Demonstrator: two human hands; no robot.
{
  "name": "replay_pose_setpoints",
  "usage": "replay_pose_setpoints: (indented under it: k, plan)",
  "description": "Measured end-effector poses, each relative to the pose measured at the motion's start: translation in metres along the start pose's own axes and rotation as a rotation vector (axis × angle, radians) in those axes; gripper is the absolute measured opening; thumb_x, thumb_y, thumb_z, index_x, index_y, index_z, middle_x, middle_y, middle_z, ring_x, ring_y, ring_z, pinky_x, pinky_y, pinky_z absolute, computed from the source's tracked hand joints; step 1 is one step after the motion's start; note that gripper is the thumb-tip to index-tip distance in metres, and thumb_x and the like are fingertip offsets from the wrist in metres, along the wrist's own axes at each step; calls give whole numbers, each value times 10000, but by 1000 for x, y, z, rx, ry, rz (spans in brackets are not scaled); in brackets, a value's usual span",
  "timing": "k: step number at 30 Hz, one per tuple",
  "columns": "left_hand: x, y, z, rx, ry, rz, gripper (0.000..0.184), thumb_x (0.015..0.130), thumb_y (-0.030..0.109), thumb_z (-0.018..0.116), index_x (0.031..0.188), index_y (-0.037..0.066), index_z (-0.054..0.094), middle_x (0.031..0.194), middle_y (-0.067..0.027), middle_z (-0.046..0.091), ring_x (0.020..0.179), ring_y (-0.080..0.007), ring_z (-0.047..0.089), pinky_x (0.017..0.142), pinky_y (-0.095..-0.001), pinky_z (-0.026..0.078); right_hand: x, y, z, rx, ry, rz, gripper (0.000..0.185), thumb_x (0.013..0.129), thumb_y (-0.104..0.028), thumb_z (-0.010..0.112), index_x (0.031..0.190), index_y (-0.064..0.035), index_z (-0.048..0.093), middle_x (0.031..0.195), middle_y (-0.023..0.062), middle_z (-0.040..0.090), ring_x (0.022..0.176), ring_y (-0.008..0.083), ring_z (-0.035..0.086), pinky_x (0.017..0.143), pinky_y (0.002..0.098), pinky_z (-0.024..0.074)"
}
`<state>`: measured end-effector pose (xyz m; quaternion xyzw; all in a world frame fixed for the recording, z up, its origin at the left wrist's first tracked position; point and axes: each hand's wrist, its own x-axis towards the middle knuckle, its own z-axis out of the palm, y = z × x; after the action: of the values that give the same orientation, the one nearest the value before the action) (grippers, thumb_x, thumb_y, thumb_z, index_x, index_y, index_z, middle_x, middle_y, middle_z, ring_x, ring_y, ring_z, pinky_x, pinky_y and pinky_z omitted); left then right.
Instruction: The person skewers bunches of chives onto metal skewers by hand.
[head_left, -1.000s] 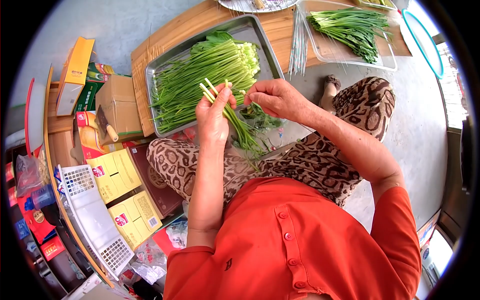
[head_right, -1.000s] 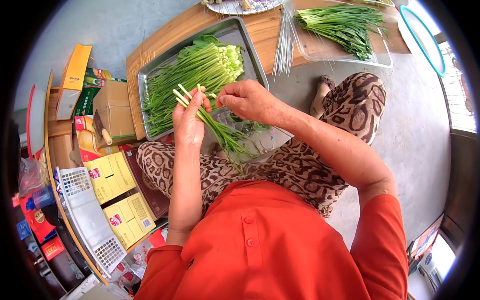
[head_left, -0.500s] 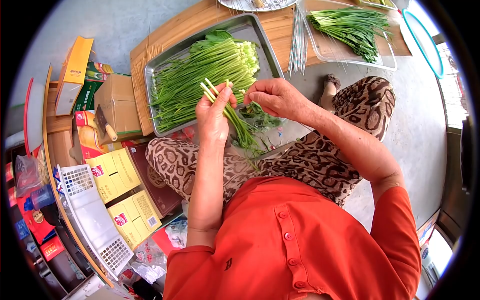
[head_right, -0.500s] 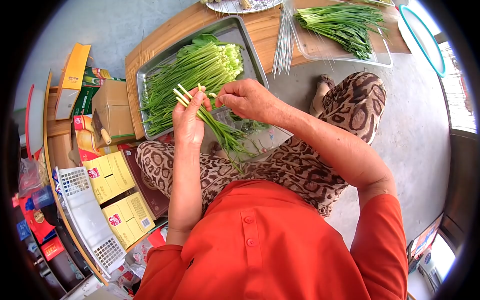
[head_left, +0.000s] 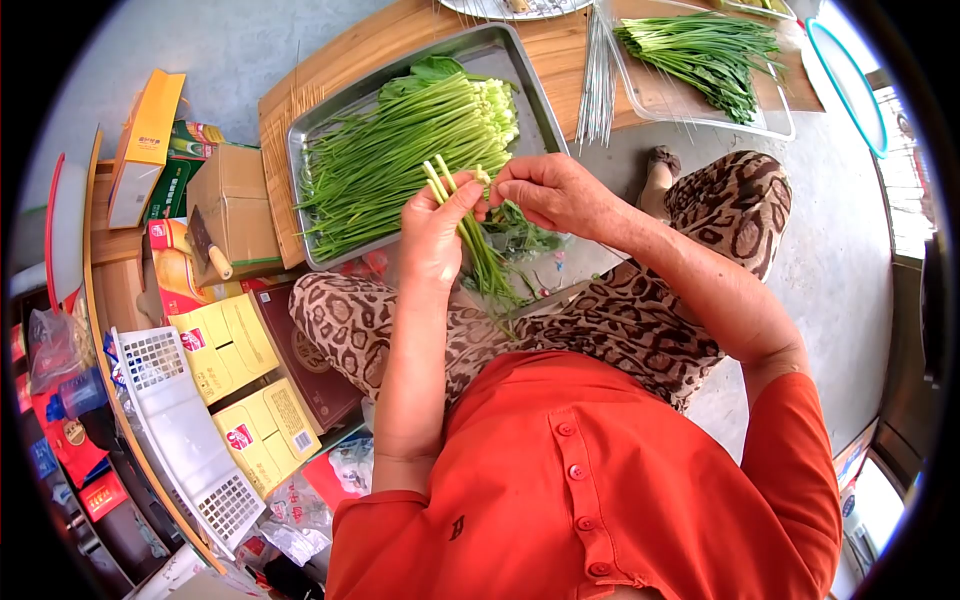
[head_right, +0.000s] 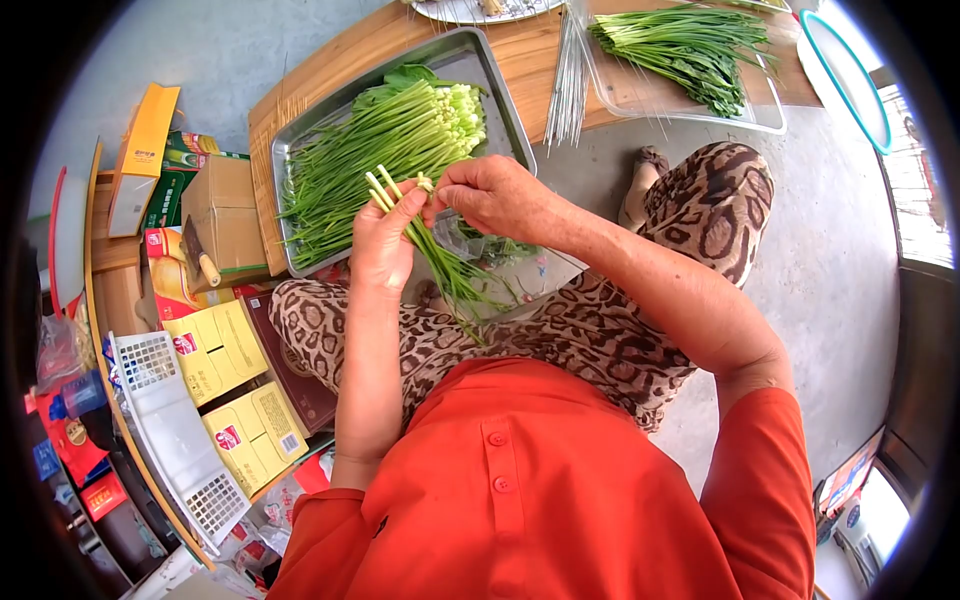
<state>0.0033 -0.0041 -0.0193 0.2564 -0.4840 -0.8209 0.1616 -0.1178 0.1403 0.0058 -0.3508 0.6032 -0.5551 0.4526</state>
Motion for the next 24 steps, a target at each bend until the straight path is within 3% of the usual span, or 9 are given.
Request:
replay_pose_setpoints:
  k: [3, 6, 9, 13, 17, 19, 21, 23, 24]
  plan:
    - [-1, -7, 6, 108, -5, 70, 173, 818, 46, 696, 958, -52, 671, 905, -79, 654, 670, -126, 575, 632, -247, 472, 1, 4, -1, -18, 10, 5, 200, 967, -173, 493, 921, -23, 618, 534, -51, 402, 448, 44, 348, 413, 225, 272]
    - [1, -14, 1, 474, 65, 242, 194, 843, 53, 677, 1018, -29, 667, 923, -52, 658, 790, -101, 586, 712, -246, 479, 2, 6, -1, -49, 56, 36, 200, 965, -171, 495, 908, -23, 616, 533, -49, 410, 446, 45, 355, 413, 227, 276]
    - [-7, -10, 6, 556, 181, 416, 143, 838, 57, 680, 968, 1, 701, 851, -11, 599, 746, -72, 535, 655, -211, 428, 2, 4, -3, -75, 112, 61, 205, 965, -177, 494, 897, -24, 613, 529, -50, 412, 442, 43, 356, 412, 224, 276]
    - [-12, -7, 3, 797, 232, 651, 161, 880, 81, 631, 1014, 9, 685, 814, -21, 583, 731, -85, 534, 657, -215, 425, 5, 5, -8, -53, 204, 68, 211, 966, -192, 493, 908, -29, 613, 523, -54, 405, 436, 38, 352, 411, 214, 273]
    - [-17, -5, 21, 845, 148, 625, 203, 919, 143, 588, 1054, 9, 661, 778, -18, 576, 703, -94, 507, 650, -234, 424, 5, -1, -3, 26, 208, 14, 198, 942, -226, 565, 948, -35, 616, 547, -65, 419, 455, 25, 360, 409, 204, 266]
    - [-11, -14, 19, 795, 93, 648, 226, 932, 168, 575, 1079, 14, 649, 753, -5, 591, 644, -79, 494, 587, -216, 399, 6, -1, -1, 69, 176, 4, 207, 933, -237, 581, 962, -35, 618, 557, -67, 431, 460, 23, 361, 407, 201, 266]
    - [-10, -12, 19, 796, 71, 574, 233, 940, 212, 562, 1039, 22, 655, 687, 26, 533, 574, -57, 437, 511, -201, 346, 7, 1, -2, 116, 147, 1, 220, 924, -249, 596, 975, -36, 620, 566, -70, 442, 465, 21, 363, 406, 198, 266]
    - [-10, -3, 17, 620, 84, 425, 260, 948, 255, 544, 998, 25, 655, 632, 52, 454, 519, -39, 368, 451, -191, 291, 8, 7, -4, -5, 209, -79, 198, 914, -204, 597, 946, -16, 652, 637, -53, 534, 546, 19, 426, 467, 203, 348]
    - [-10, 6, 15, 477, 112, 339, 278, 952, 276, 534, 978, 27, 655, 604, 65, 414, 491, -31, 333, 421, -186, 263, 5, -2, -6, 43, 223, 41, 210, 914, -224, 604, 951, -23, 656, 614, -58, 517, 511, 19, 409, 438, 199, 329]
